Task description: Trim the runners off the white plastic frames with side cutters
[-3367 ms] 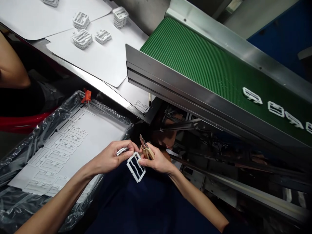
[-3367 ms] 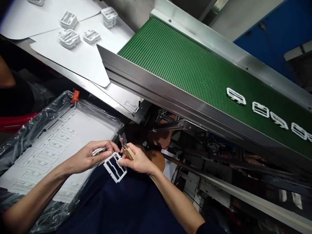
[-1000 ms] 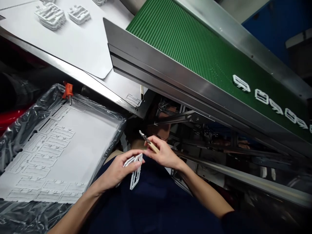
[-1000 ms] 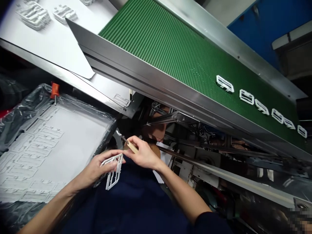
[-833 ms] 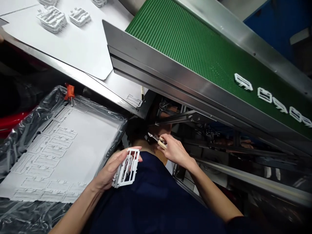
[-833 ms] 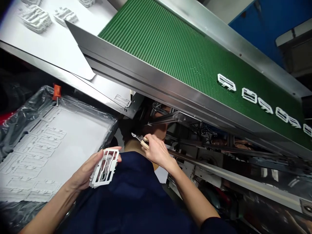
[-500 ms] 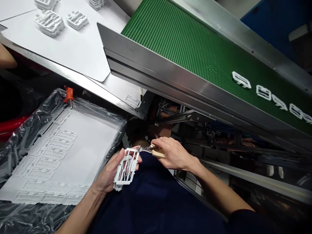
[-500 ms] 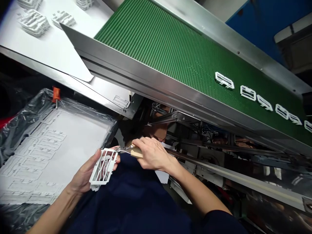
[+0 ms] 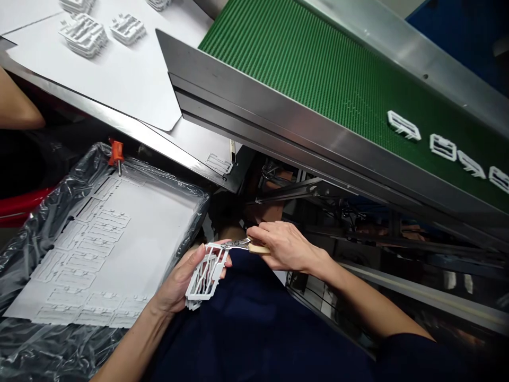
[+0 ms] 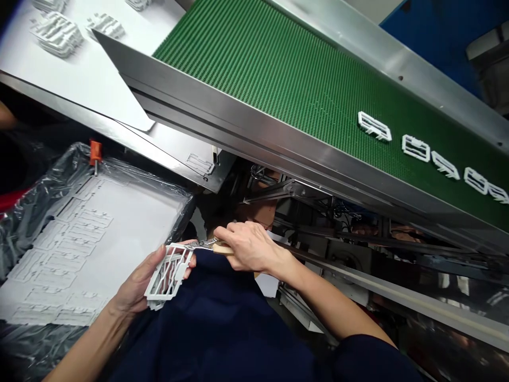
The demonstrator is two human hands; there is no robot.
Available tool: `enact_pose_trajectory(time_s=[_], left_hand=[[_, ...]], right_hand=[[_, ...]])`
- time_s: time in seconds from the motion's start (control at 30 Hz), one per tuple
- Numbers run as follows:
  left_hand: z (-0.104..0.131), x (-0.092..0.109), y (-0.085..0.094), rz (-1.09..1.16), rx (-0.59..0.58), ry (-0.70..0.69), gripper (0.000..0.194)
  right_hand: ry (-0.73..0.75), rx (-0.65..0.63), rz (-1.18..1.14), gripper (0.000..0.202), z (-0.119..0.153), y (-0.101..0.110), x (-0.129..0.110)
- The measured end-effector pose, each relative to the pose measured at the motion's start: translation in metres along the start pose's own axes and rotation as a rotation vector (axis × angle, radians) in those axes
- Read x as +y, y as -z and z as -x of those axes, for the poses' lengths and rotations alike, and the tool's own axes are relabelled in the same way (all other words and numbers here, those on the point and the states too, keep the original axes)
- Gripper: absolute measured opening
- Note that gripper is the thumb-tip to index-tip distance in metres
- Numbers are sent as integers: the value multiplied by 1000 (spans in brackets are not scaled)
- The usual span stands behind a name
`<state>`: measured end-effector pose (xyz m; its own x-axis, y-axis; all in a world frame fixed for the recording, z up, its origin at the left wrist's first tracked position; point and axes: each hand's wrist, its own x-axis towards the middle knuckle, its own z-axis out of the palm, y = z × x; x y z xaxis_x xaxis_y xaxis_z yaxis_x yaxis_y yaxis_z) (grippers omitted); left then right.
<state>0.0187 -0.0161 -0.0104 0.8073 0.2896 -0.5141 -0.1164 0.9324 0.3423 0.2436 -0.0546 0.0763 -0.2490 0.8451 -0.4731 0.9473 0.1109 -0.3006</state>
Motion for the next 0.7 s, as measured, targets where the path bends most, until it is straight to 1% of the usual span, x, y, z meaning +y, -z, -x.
enact_pose_trajectory(time_s=[0.1, 0.17, 0.23, 0.33, 0.4, 0.47, 0.57, 0.7], left_hand=[[-1, 0, -1, 13, -8, 7, 44], [-1, 1, -1, 40, -3, 13, 43], [-2, 2, -1, 75, 13, 19, 42], [-3, 6, 1, 138, 19, 24, 40], [-5, 10, 3, 183, 11, 9, 37], [-7, 14, 5, 216, 7, -22, 35], [-10, 21, 7, 249, 14, -71, 34], [-13, 25, 9, 275, 27, -111, 34]], right_hand=[[-23, 14, -108, 18, 1, -3, 1], [-78, 66, -295, 15, -1, -7, 1], [-195, 138, -600, 9, -4, -14, 2], [-411, 197, -1172, 22, -9, -26, 1], [-492, 186, -1448, 29, -12, -36, -4], [-517, 176, -1546, 31, -14, -45, -11], [-502, 197, -1553, 28, -15, -54, -24], [-476, 206, -1512, 24, -16, -53, -38]])
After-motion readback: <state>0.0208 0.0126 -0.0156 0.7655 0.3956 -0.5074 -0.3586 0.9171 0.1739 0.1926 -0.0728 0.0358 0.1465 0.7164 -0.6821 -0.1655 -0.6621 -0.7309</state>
